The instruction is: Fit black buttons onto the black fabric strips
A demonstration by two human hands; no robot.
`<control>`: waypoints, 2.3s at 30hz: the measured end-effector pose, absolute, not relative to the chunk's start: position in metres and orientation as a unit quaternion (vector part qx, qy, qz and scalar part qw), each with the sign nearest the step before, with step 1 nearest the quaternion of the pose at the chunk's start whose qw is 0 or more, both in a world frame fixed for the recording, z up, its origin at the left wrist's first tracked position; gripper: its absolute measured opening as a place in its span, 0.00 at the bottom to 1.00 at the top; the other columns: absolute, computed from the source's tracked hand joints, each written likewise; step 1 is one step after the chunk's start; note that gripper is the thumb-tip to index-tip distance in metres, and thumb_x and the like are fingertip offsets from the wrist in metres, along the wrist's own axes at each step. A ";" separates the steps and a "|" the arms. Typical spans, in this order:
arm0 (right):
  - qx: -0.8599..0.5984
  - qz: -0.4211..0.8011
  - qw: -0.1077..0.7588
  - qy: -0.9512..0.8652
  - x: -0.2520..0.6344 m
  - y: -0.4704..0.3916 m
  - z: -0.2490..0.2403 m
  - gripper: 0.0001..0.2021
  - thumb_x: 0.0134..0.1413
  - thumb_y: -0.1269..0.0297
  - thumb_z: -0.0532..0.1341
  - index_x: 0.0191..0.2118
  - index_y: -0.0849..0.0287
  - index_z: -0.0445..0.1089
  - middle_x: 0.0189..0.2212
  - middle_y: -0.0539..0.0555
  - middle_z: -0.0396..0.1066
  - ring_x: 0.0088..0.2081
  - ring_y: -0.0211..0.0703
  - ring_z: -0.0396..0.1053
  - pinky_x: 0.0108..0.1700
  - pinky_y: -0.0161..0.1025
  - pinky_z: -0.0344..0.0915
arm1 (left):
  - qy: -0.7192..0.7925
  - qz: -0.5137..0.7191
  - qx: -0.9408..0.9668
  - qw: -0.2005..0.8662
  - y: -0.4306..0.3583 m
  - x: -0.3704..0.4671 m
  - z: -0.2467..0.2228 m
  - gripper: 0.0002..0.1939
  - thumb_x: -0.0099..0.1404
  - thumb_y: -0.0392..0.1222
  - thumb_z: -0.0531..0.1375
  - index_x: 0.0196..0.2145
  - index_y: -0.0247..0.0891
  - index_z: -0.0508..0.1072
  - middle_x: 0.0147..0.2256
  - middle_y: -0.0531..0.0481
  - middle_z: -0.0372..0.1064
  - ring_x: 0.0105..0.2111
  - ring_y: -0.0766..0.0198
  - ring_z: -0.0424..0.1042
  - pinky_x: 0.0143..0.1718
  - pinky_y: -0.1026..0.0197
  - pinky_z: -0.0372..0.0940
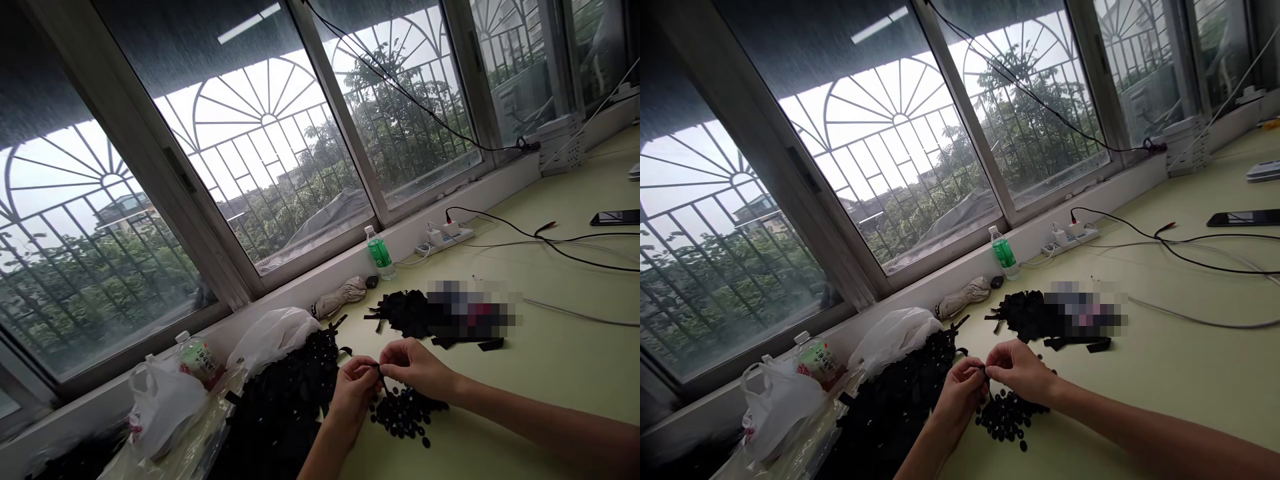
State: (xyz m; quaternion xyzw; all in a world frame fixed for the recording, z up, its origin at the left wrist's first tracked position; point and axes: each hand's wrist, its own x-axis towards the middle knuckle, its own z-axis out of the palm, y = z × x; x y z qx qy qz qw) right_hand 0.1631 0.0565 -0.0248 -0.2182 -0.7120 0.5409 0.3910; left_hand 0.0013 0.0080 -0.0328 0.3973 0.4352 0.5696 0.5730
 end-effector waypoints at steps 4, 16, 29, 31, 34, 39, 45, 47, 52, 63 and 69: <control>-0.234 0.520 0.405 -0.715 0.164 0.055 -0.023 0.08 0.47 0.62 0.60 0.28 0.63 0.70 0.22 0.50 0.67 0.25 0.36 0.62 0.26 0.32 0.57 | 0.428 0.578 0.392 0.573 0.009 -0.001 -0.035 0.15 0.45 0.38 0.71 0.30 0.33 0.73 0.21 0.53 0.68 0.20 0.72 0.65 0.23 0.69 0.56; -0.236 0.521 0.412 -0.709 0.164 0.057 -0.028 0.09 0.47 0.62 0.60 0.28 0.63 0.71 0.21 0.51 0.68 0.24 0.36 0.61 0.25 0.32 0.56 | 0.444 0.566 0.398 0.570 0.008 0.002 -0.032 0.14 0.44 0.38 0.72 0.28 0.33 0.73 0.20 0.52 0.68 0.19 0.72 0.66 0.23 0.69 0.56; -0.254 0.499 0.412 -0.718 0.165 0.053 -0.023 0.09 0.47 0.61 0.59 0.27 0.62 0.72 0.21 0.51 0.68 0.24 0.37 0.62 0.25 0.32 0.56 | 0.454 0.573 0.402 0.552 0.006 0.004 -0.030 0.14 0.43 0.39 0.72 0.27 0.33 0.74 0.19 0.53 0.67 0.18 0.72 0.65 0.22 0.69 0.56; -0.250 0.507 0.409 -0.717 0.165 0.053 -0.025 0.09 0.47 0.61 0.59 0.27 0.62 0.72 0.21 0.51 0.69 0.24 0.37 0.62 0.26 0.32 0.57 | 0.459 0.562 0.415 0.549 0.006 0.004 -0.029 0.13 0.44 0.39 0.72 0.26 0.32 0.74 0.20 0.52 0.67 0.19 0.72 0.64 0.23 0.69 0.56; -0.241 0.520 0.408 -0.710 0.165 0.055 -0.027 0.09 0.47 0.61 0.60 0.27 0.62 0.72 0.22 0.51 0.69 0.24 0.37 0.62 0.26 0.32 0.57 | 0.472 0.547 0.431 0.541 0.007 0.005 -0.029 0.14 0.45 0.41 0.71 0.25 0.30 0.74 0.20 0.52 0.66 0.19 0.72 0.63 0.23 0.69 0.55; -0.242 0.525 0.407 -0.707 0.166 0.055 -0.027 0.10 0.47 0.59 0.60 0.26 0.62 0.72 0.20 0.50 0.69 0.24 0.37 0.62 0.25 0.32 0.57 | 0.486 0.534 0.453 0.522 0.008 0.005 -0.031 0.15 0.46 0.45 0.71 0.23 0.30 0.73 0.19 0.51 0.66 0.19 0.72 0.62 0.23 0.68 0.53; -0.238 0.575 0.410 -0.667 0.166 0.053 -0.028 0.12 0.39 0.57 0.67 0.27 0.62 0.74 0.23 0.52 0.72 0.27 0.40 0.66 0.29 0.33 0.62 | 0.485 0.521 0.498 0.495 0.004 0.008 -0.029 0.15 0.52 0.48 0.67 0.25 0.31 0.72 0.20 0.51 0.66 0.21 0.70 0.62 0.24 0.67 0.53; -0.249 0.588 0.415 -0.648 0.166 0.053 -0.029 0.13 0.36 0.57 0.68 0.27 0.63 0.74 0.23 0.52 0.72 0.27 0.40 0.66 0.29 0.34 0.62 | 0.494 0.511 0.517 0.478 0.002 0.010 -0.026 0.16 0.54 0.49 0.66 0.26 0.31 0.73 0.21 0.50 0.67 0.22 0.70 0.62 0.25 0.67 0.54; -0.277 0.621 0.417 -0.604 0.164 0.053 -0.031 0.14 0.33 0.56 0.69 0.25 0.62 0.74 0.21 0.51 0.71 0.25 0.38 0.65 0.28 0.34 0.61 | 0.507 0.506 0.527 0.458 0.001 0.012 -0.024 0.16 0.53 0.50 0.66 0.25 0.32 0.72 0.20 0.50 0.67 0.21 0.69 0.63 0.25 0.67 0.55; -0.234 0.531 0.427 -0.694 0.167 0.056 -0.011 0.12 0.46 0.59 0.62 0.32 0.63 0.75 0.23 0.53 0.73 0.25 0.39 0.66 0.26 0.33 0.61 | 0.487 0.589 0.472 0.440 0.006 0.010 -0.008 0.14 0.50 0.45 0.68 0.24 0.33 0.69 0.19 0.53 0.64 0.20 0.71 0.63 0.25 0.67 0.58; -0.312 0.224 0.436 -0.814 0.205 0.106 0.003 0.10 0.51 0.65 0.56 0.30 0.61 0.74 0.27 0.56 0.73 0.28 0.41 0.68 0.31 0.36 0.62 | 0.578 0.628 0.427 0.298 0.013 -0.025 0.008 0.16 0.46 0.48 0.67 0.27 0.36 0.67 0.18 0.54 0.66 0.18 0.67 0.65 0.21 0.66 0.59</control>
